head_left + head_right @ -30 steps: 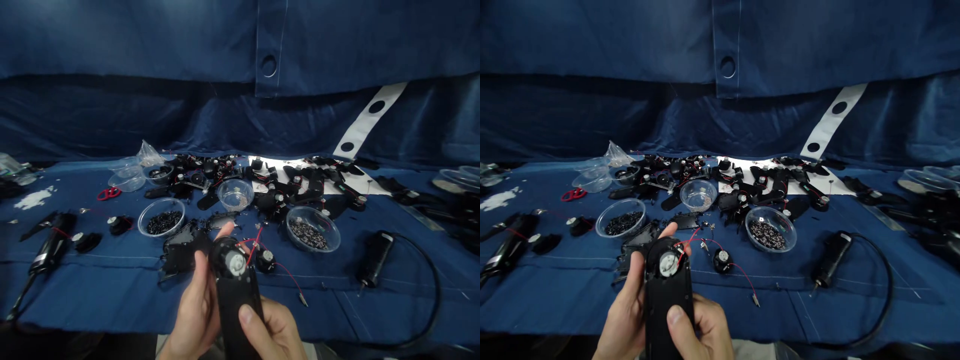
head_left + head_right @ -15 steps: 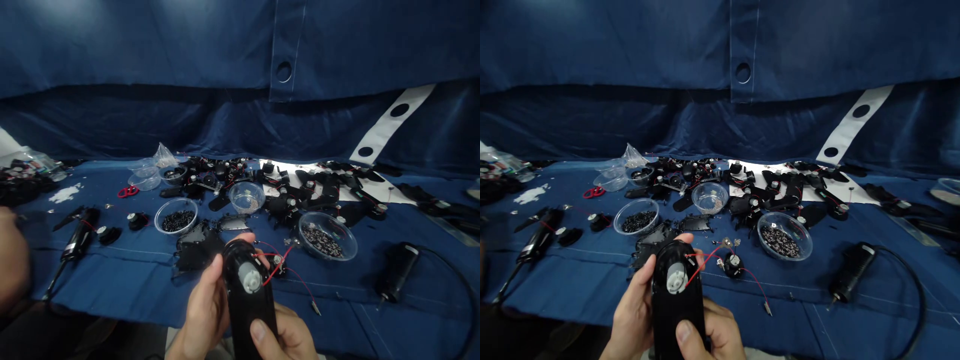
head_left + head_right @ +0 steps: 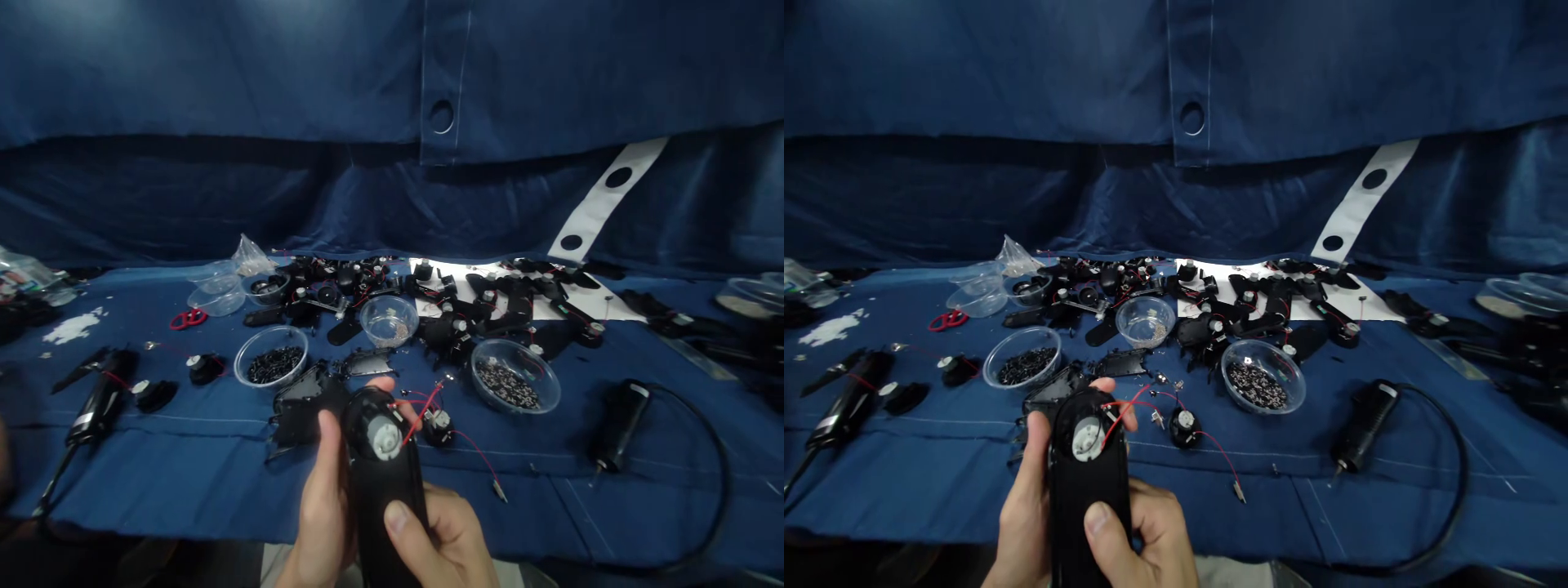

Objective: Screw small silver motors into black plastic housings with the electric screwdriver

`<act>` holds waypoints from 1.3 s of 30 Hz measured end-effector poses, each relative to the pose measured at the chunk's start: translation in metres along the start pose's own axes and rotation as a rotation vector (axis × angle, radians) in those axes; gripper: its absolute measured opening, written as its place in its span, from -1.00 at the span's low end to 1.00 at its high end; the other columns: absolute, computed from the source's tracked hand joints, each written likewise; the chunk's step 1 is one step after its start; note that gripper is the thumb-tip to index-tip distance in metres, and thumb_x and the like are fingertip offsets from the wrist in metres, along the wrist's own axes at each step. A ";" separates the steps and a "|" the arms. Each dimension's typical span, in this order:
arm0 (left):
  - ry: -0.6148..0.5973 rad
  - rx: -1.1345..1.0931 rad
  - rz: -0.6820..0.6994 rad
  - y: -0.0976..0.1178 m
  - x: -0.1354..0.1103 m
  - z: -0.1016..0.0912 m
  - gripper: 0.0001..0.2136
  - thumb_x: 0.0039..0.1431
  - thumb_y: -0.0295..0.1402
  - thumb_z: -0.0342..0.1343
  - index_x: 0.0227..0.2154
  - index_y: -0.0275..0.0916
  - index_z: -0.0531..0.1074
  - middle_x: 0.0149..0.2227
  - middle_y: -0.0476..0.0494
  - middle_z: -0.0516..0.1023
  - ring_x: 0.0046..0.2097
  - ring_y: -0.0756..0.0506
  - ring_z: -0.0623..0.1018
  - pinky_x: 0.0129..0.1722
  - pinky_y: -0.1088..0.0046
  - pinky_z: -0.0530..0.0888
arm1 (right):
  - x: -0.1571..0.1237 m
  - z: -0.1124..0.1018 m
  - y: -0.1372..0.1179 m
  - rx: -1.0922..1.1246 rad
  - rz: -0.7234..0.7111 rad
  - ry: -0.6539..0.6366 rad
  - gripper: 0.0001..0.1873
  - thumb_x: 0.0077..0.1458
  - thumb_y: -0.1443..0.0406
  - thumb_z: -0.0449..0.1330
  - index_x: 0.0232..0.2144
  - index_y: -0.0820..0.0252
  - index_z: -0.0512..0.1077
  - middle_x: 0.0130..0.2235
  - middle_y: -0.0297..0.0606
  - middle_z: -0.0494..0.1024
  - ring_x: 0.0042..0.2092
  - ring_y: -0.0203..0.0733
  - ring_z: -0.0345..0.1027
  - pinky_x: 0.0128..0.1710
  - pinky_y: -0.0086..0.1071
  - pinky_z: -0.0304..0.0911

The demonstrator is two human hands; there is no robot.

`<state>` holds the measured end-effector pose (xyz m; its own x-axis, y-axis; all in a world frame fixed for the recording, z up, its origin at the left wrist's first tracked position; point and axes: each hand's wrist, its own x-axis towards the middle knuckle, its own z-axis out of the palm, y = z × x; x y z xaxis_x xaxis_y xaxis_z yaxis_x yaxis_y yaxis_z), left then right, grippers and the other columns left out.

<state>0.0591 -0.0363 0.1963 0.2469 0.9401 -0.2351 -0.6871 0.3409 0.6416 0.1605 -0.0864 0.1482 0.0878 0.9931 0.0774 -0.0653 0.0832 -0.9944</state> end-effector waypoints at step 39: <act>0.040 0.114 0.106 -0.018 0.003 -0.009 -0.28 0.01 -0.11 0.38 0.25 -0.09 0.36 -0.06 -0.21 0.64 0.00 -0.31 0.57 0.10 0.15 0.41 | 0.027 -0.041 -0.040 -0.389 -0.569 0.115 -0.56 0.23 0.51 0.21 0.02 -0.08 0.59 -0.21 -0.31 0.58 -0.23 -0.30 0.50 -0.29 -0.47 0.42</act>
<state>0.0658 -0.0392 0.1772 0.1479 0.9707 -0.1892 -0.6252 0.2400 0.7427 0.2063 -0.0667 0.1870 0.1092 0.7871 0.6070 0.3807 0.5310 -0.7570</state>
